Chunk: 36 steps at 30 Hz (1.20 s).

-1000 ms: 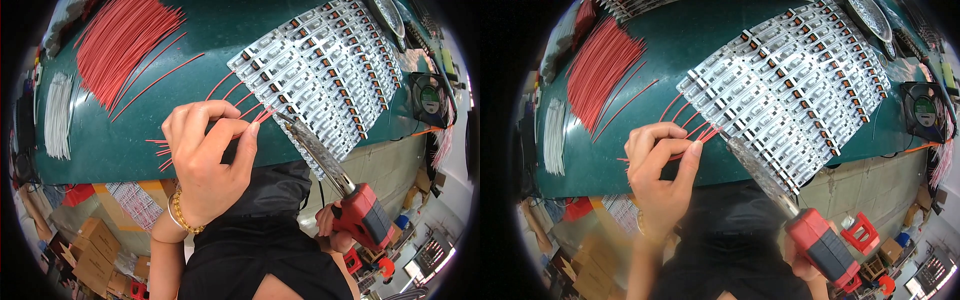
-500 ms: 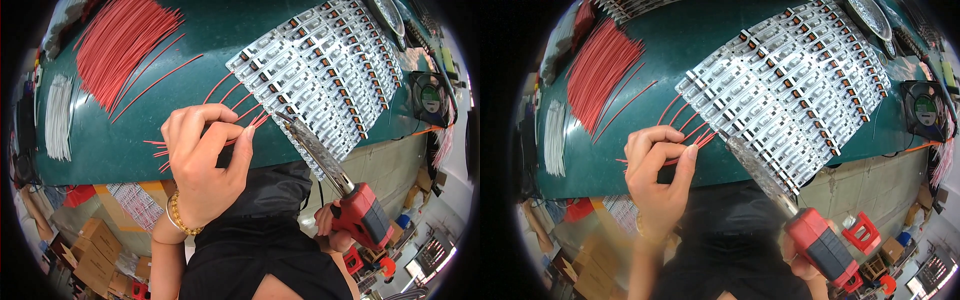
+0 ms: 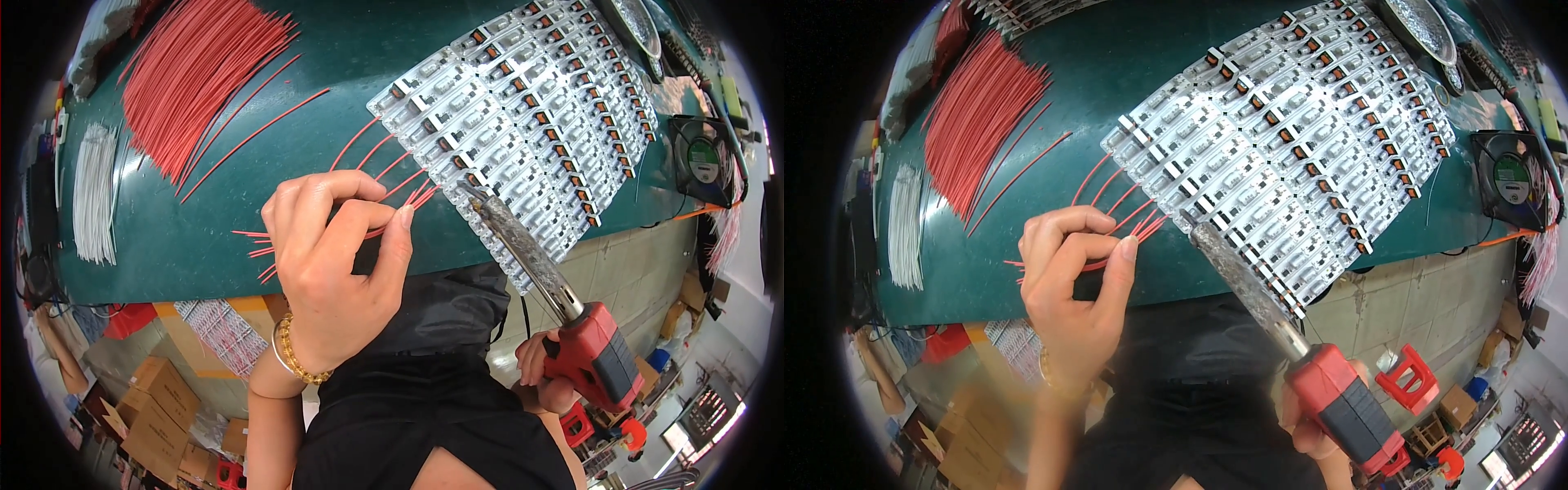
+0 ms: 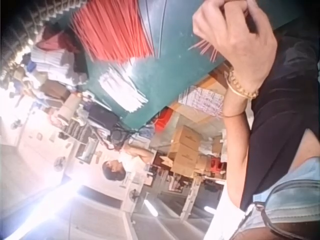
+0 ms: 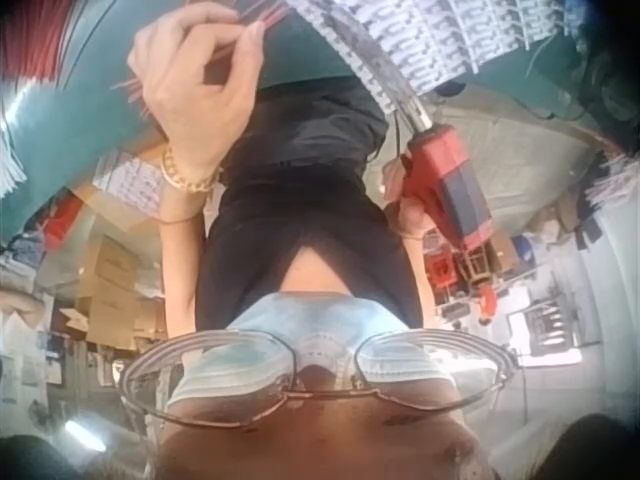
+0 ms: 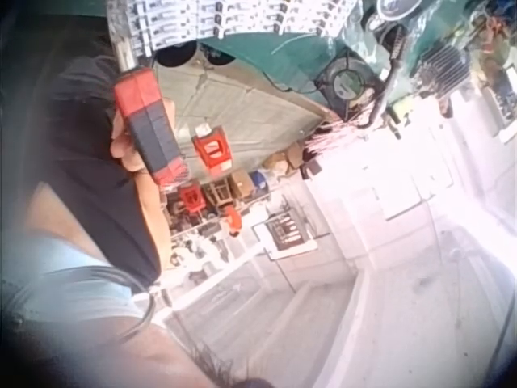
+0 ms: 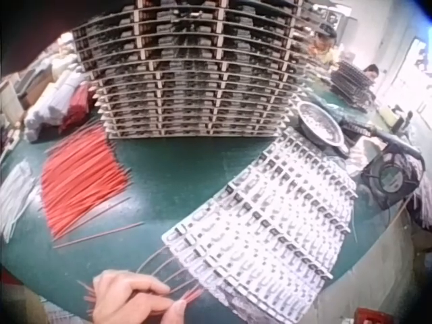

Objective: The person solders red and white wires onto an array of electronic boards using a soldering tool.

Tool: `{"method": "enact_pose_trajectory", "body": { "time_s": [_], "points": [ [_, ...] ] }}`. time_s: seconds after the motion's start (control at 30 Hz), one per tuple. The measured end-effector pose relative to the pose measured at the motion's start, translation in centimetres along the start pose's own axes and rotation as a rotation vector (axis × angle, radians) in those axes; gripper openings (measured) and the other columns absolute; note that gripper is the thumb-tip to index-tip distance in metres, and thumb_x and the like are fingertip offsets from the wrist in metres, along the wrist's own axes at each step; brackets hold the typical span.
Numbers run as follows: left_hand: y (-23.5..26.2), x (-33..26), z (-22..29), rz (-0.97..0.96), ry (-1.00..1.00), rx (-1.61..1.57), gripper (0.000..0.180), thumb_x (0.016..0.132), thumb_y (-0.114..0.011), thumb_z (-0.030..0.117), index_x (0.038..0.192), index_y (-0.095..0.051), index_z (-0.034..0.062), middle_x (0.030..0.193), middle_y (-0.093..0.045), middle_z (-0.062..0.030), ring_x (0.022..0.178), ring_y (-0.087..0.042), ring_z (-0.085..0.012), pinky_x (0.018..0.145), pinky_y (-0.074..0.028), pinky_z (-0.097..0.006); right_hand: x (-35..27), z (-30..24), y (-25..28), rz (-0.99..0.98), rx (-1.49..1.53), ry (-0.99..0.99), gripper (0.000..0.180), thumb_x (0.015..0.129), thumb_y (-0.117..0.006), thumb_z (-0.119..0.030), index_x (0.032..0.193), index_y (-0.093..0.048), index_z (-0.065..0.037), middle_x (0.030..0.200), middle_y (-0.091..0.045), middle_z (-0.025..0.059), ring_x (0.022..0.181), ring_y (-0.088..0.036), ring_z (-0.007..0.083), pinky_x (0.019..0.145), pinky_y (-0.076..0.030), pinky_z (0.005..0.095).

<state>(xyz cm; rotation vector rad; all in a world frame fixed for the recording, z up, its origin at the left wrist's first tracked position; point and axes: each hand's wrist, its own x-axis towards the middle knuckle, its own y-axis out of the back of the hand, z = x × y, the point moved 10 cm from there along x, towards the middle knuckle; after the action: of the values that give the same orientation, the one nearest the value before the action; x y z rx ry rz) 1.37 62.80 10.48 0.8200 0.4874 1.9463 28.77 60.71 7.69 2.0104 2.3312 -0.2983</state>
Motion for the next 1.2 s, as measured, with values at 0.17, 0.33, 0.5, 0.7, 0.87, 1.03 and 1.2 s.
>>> {"method": "enact_pose_trajectory", "body": {
  "time_s": [0.17, 0.33, 0.5, 0.7, 0.87, 1.03, 1.2],
  "points": [
    [0.1, 0.0, 0.1, -0.002, 0.003, 0.014, 0.015, 0.069, -0.076, 0.003, 0.071, -0.061, 0.0069, 0.087, -0.06, -0.0024, 0.082, -0.052, -0.0212, 0.078, -0.035, -0.034, 0.6, 0.1, -1.5, -0.142, 0.05, -0.046, 0.055, 0.077, -0.073, -0.053, 0.066, -0.051, -0.005, 0.05, -0.051, 0.0014, 0.044, -0.05, 0.013, 0.041, -0.036, 0.0254],
    [-0.3, 0.0, 0.7, -0.054, 0.008, 0.007, 0.014, 0.069, -0.076, 0.006, 0.072, -0.063, 0.0073, 0.088, -0.06, -0.0024, 0.085, -0.052, -0.0227, 0.084, -0.037, -0.038, -0.4, 0.6, -0.6, -0.174, 0.012, -0.057, 0.065, 0.08, -0.066, -0.06, 0.096, -0.046, 0.0, 0.05, -0.048, -0.001, 0.041, -0.047, 0.0121, 0.042, -0.036, 0.0255],
    [-0.6, -0.3, 1.3, -0.043, -0.007, 0.087, 0.012, 0.072, -0.075, 0.006, 0.074, -0.064, 0.006, 0.092, -0.061, -0.0037, 0.089, -0.053, -0.0236, 0.092, -0.036, -0.041, -0.6, 0.4, 0.6, -0.027, 0.01, -0.029, 0.051, 0.083, -0.066, -0.048, 0.06, -0.051, -0.006, 0.048, -0.05, 0.0018, 0.039, -0.046, 0.0135, 0.039, -0.033, 0.0261],
    [-1.0, -0.2, 1.1, -0.08, 0.01, 0.098, 0.01, 0.074, -0.074, 0.006, 0.075, -0.064, 0.0049, 0.094, -0.061, -0.005, 0.093, -0.054, -0.0232, 0.097, -0.035, -0.043, -1.0, 1.5, 1.1, -0.049, -0.023, -0.111, 0.035, 0.08, -0.058, -0.026, 0.053, -0.045, -0.008, 0.047, -0.049, -0.0009, 0.038, -0.044, 0.0124, 0.039, -0.03, 0.0242],
    [-0.8, -0.4, 1.2, -0.059, 0.003, 0.12, 0.011, 0.073, -0.074, 0.006, 0.075, -0.064, 0.0054, 0.095, -0.061, -0.0051, 0.093, -0.055, -0.0236, 0.097, -0.035, -0.044, -1.0, 0.4, 0.7, -0.17, -0.307, 0.015, 0.036, 0.081, -0.06, -0.025, 0.053, -0.045, -0.01, 0.05, -0.051, -0.0007, 0.04, -0.044, 0.0111, 0.04, -0.03, 0.0243],
    [-1.1, -0.6, 1.2, -0.057, -0.007, 0.115, 0.011, 0.073, -0.074, 0.006, 0.075, -0.064, 0.0058, 0.095, -0.061, -0.005, 0.093, -0.055, -0.0237, 0.097, -0.035, -0.045, -0.6, 0.7, -0.1, -0.098, -0.05, -0.083, 0.051, 0.08, -0.069, -0.047, 0.054, -0.044, -0.01, 0.051, -0.05, -0.0003, 0.041, -0.047, 0.0112, 0.04, -0.031, 0.0244],
    [-0.7, -0.2, 1.4, -0.024, -0.038, 0.115, 0.012, 0.071, -0.076, 0.008, 0.074, -0.064, 0.0071, 0.092, -0.06, -0.004, 0.089, -0.054, -0.0235, 0.094, -0.037, -0.044, -0.4, 0.2, -0.7, -0.129, -0.1, -0.111, 0.063, 0.074, -0.07, -0.063, 0.061, -0.045, -0.007, 0.049, -0.049, 0.0003, 0.041, -0.047, 0.0132, 0.04, -0.033, 0.0249]
  ]
}}
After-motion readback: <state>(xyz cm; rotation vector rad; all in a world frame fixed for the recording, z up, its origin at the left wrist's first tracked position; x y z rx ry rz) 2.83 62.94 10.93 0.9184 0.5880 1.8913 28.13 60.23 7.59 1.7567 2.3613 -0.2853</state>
